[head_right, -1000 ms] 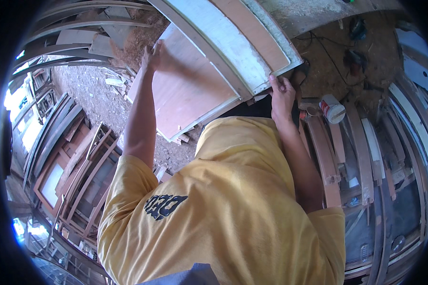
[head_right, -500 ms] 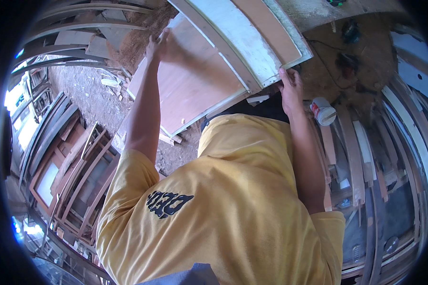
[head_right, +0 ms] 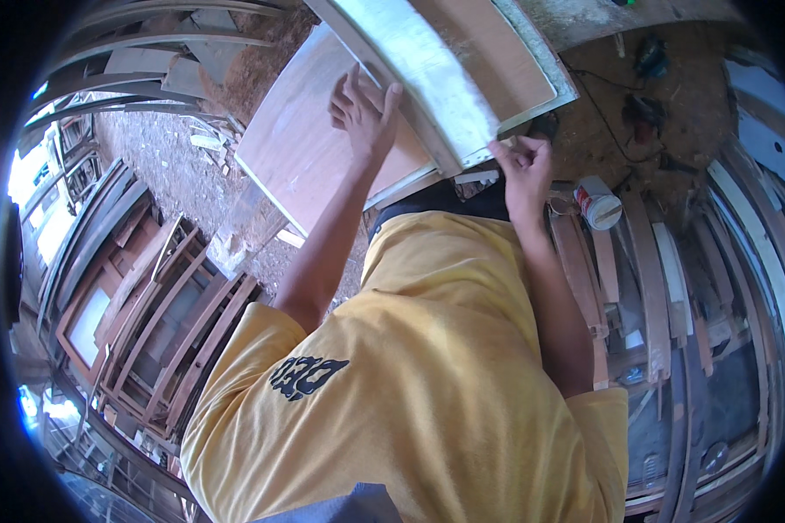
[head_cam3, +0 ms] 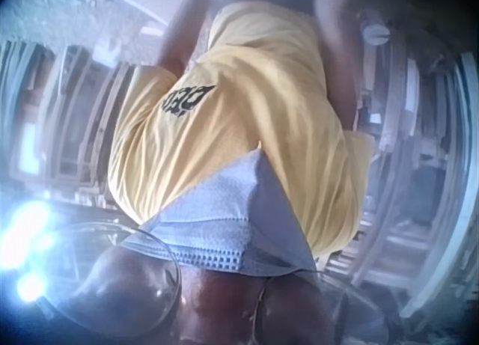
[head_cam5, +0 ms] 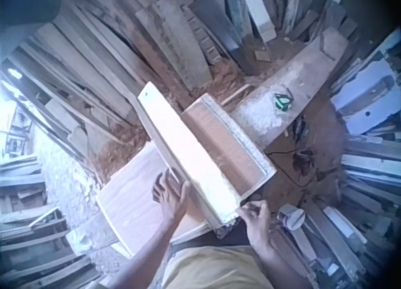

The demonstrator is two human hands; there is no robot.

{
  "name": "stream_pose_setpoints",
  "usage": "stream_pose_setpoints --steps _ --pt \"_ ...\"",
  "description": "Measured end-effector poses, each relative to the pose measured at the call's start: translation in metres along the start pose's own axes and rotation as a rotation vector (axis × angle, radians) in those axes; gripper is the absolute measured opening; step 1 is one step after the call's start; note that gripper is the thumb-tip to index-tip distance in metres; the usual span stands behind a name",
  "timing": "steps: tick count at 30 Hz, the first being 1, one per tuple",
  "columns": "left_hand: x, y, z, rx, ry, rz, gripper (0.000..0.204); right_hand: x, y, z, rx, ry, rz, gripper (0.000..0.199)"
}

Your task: The person measures wooden panels and frames with a tape measure, marks them, and uses a circular saw to cut a wooden piece while working in a woodworking shop.

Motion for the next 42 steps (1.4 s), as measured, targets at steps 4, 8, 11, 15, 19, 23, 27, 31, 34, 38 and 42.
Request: stream_pose_setpoints --steps 4,8,11,15,19,23,27,31,34,38,42 --pt "0.024 -0.017 -0.004 0.074 -0.293 -0.072 0.082 0.040 0.021 -0.026 -0.001 -0.135 -0.067 0.048" --pt "0.032 -0.029 -0.027 0.213 -0.402 -0.103 0.079 0.041 0.026 -0.018 0.186 -0.150 -0.179 0.049" --pt "0.036 -0.032 -0.035 0.331 -0.444 -0.144 0.081 0.036 0.026 -0.016 0.201 -0.119 -0.219 0.046" --pt "0.027 -0.026 -0.029 0.246 -0.358 -0.176 0.082 0.028 0.027 -0.006 0.045 -0.050 -0.169 0.042" --pt "0.027 -0.019 -0.024 0.196 -0.306 -0.123 0.083 0.015 0.027 0.007 -0.076 0.004 -0.158 0.041" --pt "0.020 -0.012 -0.008 0.124 -0.216 -0.058 0.084 0.011 0.024 -0.002 0.027 0.055 -0.085 0.042" --pt "0.009 -0.002 0.016 0.090 -0.151 -0.050 0.087 0.001 0.010 -0.004 0.044 0.169 0.001 0.043" --pt "0.009 0.008 0.036 0.110 -0.144 -0.076 0.087 -0.015 -0.008 0.005 -0.002 0.217 0.023 0.046" --pt "0.009 0.012 0.040 0.096 -0.141 -0.039 0.087 -0.023 -0.011 -0.002 0.048 0.184 0.028 0.048" --pt "0.000 0.018 0.039 0.081 -0.159 -0.002 0.087 -0.047 -0.014 -0.025 0.102 0.003 0.059 0.047" --pt "0.001 0.024 0.041 0.069 -0.139 0.035 0.088 -0.062 -0.015 -0.026 0.065 0.163 0.034 0.050"
Point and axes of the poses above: each hand's wrist, its own x-axis away from the middle knuckle, its own y-axis out of the palm, z = x × y, the point moved 3 cm from there along -x, towards the middle knuckle, and after that the axes turned 9 degrees about z, right-handed, at the moved point
